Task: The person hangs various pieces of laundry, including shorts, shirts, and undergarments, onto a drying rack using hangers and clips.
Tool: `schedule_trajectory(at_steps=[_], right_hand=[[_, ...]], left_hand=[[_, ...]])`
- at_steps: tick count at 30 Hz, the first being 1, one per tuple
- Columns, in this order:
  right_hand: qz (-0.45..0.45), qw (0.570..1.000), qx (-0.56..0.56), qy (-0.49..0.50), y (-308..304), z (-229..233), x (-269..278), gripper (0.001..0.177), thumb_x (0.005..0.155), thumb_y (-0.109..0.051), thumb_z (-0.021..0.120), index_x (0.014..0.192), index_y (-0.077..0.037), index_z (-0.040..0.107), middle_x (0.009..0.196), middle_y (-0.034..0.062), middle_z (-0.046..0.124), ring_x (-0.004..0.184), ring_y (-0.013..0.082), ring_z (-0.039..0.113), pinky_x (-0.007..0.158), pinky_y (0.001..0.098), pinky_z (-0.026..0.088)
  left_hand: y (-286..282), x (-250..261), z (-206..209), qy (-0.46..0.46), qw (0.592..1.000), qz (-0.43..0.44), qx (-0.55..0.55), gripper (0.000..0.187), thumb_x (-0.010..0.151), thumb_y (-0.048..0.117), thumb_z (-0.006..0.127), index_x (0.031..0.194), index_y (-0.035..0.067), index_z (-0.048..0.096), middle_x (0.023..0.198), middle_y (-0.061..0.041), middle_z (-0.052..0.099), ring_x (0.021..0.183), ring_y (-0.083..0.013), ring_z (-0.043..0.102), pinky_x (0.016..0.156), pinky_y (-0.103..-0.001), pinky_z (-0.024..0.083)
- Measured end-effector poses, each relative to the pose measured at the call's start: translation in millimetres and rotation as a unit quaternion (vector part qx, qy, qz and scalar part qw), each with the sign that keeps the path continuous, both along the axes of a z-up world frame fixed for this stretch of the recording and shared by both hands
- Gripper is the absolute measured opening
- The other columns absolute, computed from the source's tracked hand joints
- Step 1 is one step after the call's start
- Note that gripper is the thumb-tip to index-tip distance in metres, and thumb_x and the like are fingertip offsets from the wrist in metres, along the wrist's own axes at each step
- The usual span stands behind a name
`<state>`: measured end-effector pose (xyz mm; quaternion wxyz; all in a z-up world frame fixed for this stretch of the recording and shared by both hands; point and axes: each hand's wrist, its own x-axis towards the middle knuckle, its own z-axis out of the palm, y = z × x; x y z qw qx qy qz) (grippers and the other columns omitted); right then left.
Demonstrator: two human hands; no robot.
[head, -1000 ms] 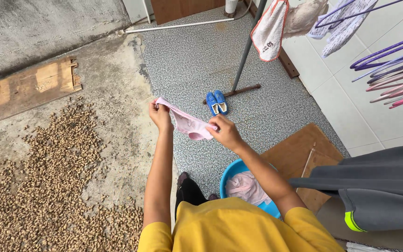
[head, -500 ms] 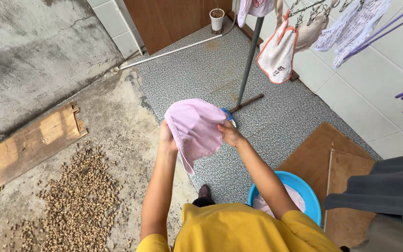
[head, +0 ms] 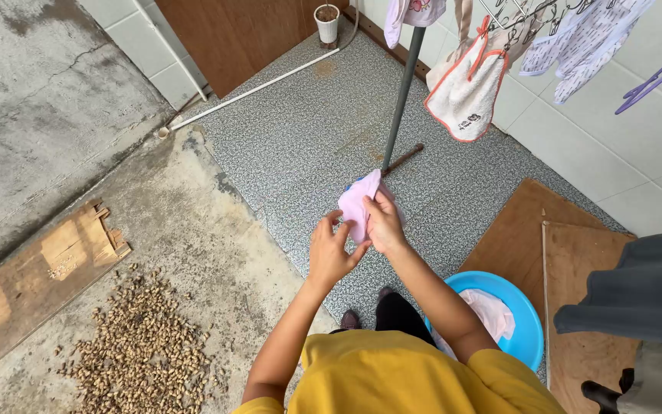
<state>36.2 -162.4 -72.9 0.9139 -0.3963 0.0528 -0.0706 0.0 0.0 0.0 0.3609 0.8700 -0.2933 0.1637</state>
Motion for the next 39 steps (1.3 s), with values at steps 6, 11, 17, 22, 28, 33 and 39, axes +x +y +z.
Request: schedule_trajectory(at_steps=[6,11,17,22,28,33,39], right_hand=[[-0.054,0.998,0.013,0.021,-34,6,24,0.027,0.107,-0.012,0.051,0.129,0.002,0.056,0.120,0.0135,0.065,0.109,0.0221,0.067,0.094,0.0394,0.057],[-0.209,0.950,-0.232,-0.025,-82,-8,74,0.020,0.104,-0.009,0.060,0.119,0.004,0.063,0.123,0.0044,0.053,0.106,0.0153,0.063,0.090,0.0342,0.055],[-0.184,0.916,-0.313,-0.172,-146,-20,102,0.006,0.100,-0.001,0.070,0.102,-0.002,0.065,0.119,0.0097,0.065,0.110,0.0159,0.063,0.096,0.0339,0.053],[0.008,0.997,0.005,-0.071,-174,21,116,0.036,0.090,-0.001,0.064,0.125,-0.009,0.059,0.110,0.0109,0.067,0.101,0.0187,0.065,0.091,0.0356,0.053],[0.072,0.996,-0.026,-0.051,-197,4,138,0.034,0.089,-0.002,0.066,0.123,0.003,0.064,0.114,0.0134,0.070,0.107,0.0231,0.067,0.096,0.0414,0.054],[-0.106,0.916,-0.378,-0.082,-216,-2,162,0.020,0.090,-0.003,0.075,0.108,0.001,0.068,0.108,0.0099,0.068,0.100,0.0193,0.066,0.088,0.0332,0.053],[-0.193,0.825,-0.528,-0.066,-232,49,181,0.017,0.090,-0.008,0.079,0.102,0.000,0.068,0.091,0.0012,0.071,0.085,0.0056,0.061,0.076,0.0223,0.051]], left_hand=[[-49,34,-24,-0.122,0.988,0.037,0.082,0.031,0.083,0.023,0.076,0.108,0.007,0.068,0.099,-0.010,0.063,0.086,-0.0301,0.063,0.077,-0.044,0.046],[-66,88,-27,-0.101,0.993,0.011,0.052,0.024,0.087,0.013,0.070,0.110,0.006,0.066,0.094,-0.010,0.066,0.085,-0.0297,0.064,0.079,-0.044,0.049],[-71,164,6,0.074,0.978,-0.140,-0.133,0.029,0.092,0.004,0.059,0.121,0.003,0.063,0.110,-0.013,0.068,0.098,-0.0260,0.068,0.086,-0.037,0.055],[-92,199,6,0.305,0.898,-0.214,-0.234,0.021,0.102,0.004,0.050,0.119,0.004,0.064,0.106,-0.006,0.067,0.097,-0.0183,0.063,0.087,-0.032,0.052],[-115,240,3,0.251,0.873,-0.318,-0.272,0.027,0.098,0.000,0.046,0.111,0.003,0.070,0.110,-0.006,0.067,0.106,-0.0193,0.064,0.097,-0.035,0.050],[-134,292,16,0.273,0.895,-0.284,-0.208,0.017,0.090,0.008,0.074,0.106,0.003,0.073,0.099,-0.007,0.068,0.092,-0.0203,0.066,0.083,-0.033,0.053],[-153,359,51,0.119,0.960,-0.235,-0.097,0.025,0.086,0.008,0.076,0.110,0.003,0.073,0.106,-0.012,0.074,0.090,-0.0239,0.074,0.073,-0.031,0.059]])
